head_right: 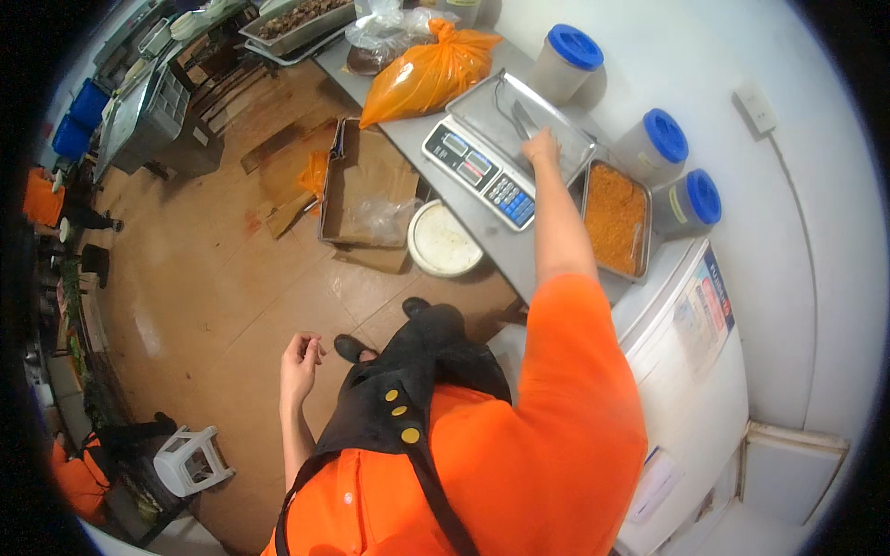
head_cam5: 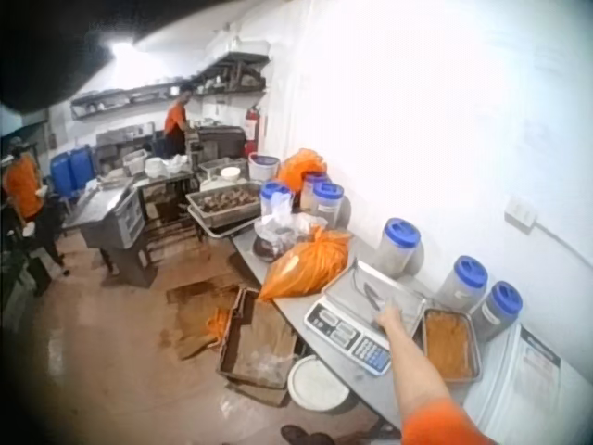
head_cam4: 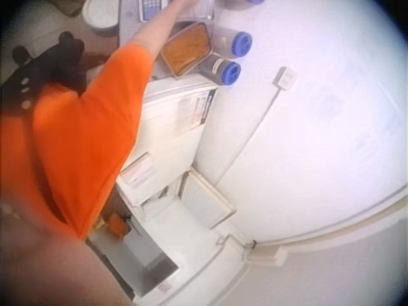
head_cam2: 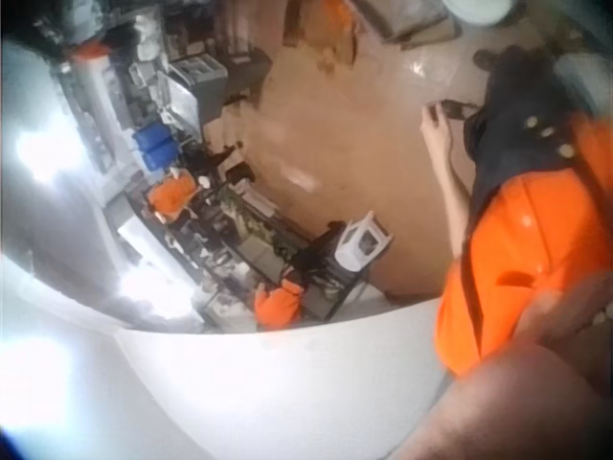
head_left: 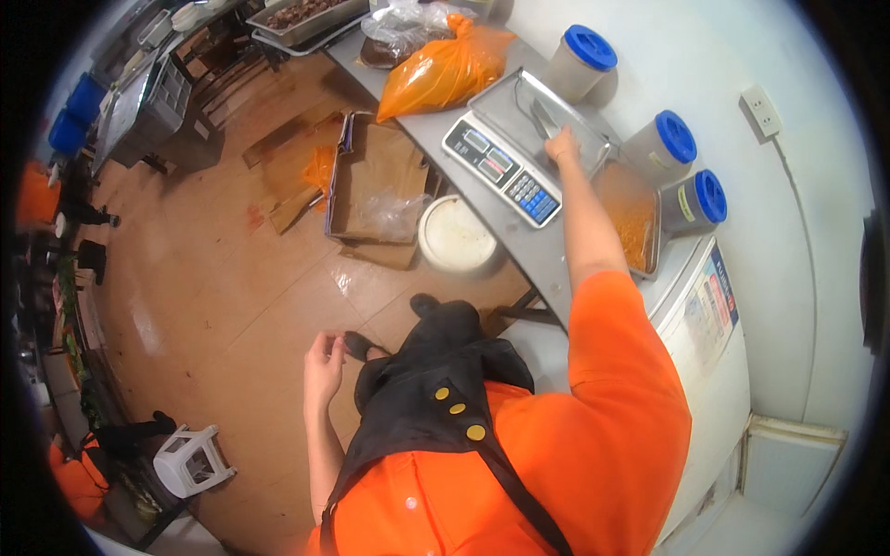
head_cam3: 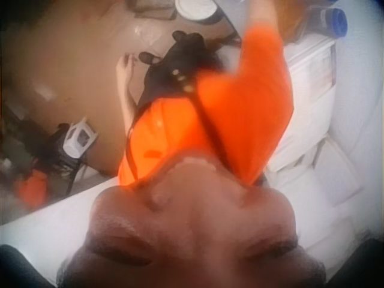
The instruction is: The person uses a knife to strip and manipulate a small black cable, then twists and connects the exposed wires. The person works at a stainless steel counter with a digital scale and containers nearby.
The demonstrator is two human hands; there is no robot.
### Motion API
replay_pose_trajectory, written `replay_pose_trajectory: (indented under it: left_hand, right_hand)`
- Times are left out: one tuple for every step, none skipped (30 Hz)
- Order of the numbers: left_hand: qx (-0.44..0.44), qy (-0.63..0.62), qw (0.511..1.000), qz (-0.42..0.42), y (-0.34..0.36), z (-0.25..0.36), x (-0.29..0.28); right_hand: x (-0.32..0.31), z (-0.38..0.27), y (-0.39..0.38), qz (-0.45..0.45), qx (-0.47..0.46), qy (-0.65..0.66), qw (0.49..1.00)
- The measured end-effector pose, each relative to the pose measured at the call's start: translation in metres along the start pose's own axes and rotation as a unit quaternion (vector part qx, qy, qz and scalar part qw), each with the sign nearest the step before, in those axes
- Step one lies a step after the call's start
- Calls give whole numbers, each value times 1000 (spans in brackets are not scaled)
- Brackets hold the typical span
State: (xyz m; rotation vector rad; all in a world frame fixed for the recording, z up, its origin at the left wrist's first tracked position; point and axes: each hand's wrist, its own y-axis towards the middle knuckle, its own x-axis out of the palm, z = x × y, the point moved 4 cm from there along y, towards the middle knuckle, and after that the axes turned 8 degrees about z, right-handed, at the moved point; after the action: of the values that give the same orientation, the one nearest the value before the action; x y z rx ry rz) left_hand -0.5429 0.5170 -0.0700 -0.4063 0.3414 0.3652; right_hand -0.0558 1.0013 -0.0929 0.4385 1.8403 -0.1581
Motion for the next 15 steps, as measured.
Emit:
replay_pose_trajectory:
  left_hand:
    - [-7,5,1000,9,-6,-8,-19]
    - [-12,8,1000,22,-13,-17,-41]
    - [-13,8,1000,24,-11,-26,-57]
    - [-23,4,999,32,-17,-40,-76]
    - [-32,-2,999,33,-20,-56,-93]
    - [-41,-9,999,35,-21,-72,-110]
    - [-34,-17,999,34,-21,-82,-129]
    - [-25,-24,999,30,-21,-87,-150]
    - [-14,-34,998,47,-19,-81,-176]
    - [1,-46,996,70,-19,-68,-205]
    - [54,-50,992,99,-27,-36,-241]
    - [115,-58,985,112,-27,-1,-272]
    - [172,-58,975,132,-32,33,-305]
    - [279,-128,946,103,-38,78,-327]
    - [329,-200,920,68,-50,118,-340]
  right_hand:
    - [-5,-20,-18,4,6,-15,1000]
    - [-8,-44,-36,9,5,-29,1000]
    - [-16,-52,-53,58,-5,-40,998]
    - [-21,-71,-74,104,-29,-44,993]
    - [-25,-82,-93,154,-48,-52,986]
    - [-22,-97,-116,163,-80,-3,983]
    - [-18,-108,-144,170,-110,43,978]
    - [-2,-118,-174,131,-151,127,972]
    - [25,-122,-208,84,-184,208,957]
    - [52,-136,-251,12,-221,215,951]
    - [66,-154,-305,-54,-244,199,947]
    - [95,-146,-347,-149,-240,241,928]
    - [114,-146,-386,-224,-240,206,922]
    - [133,-130,-419,-266,-261,179,911]
    - [165,-101,-446,-250,-272,167,914]
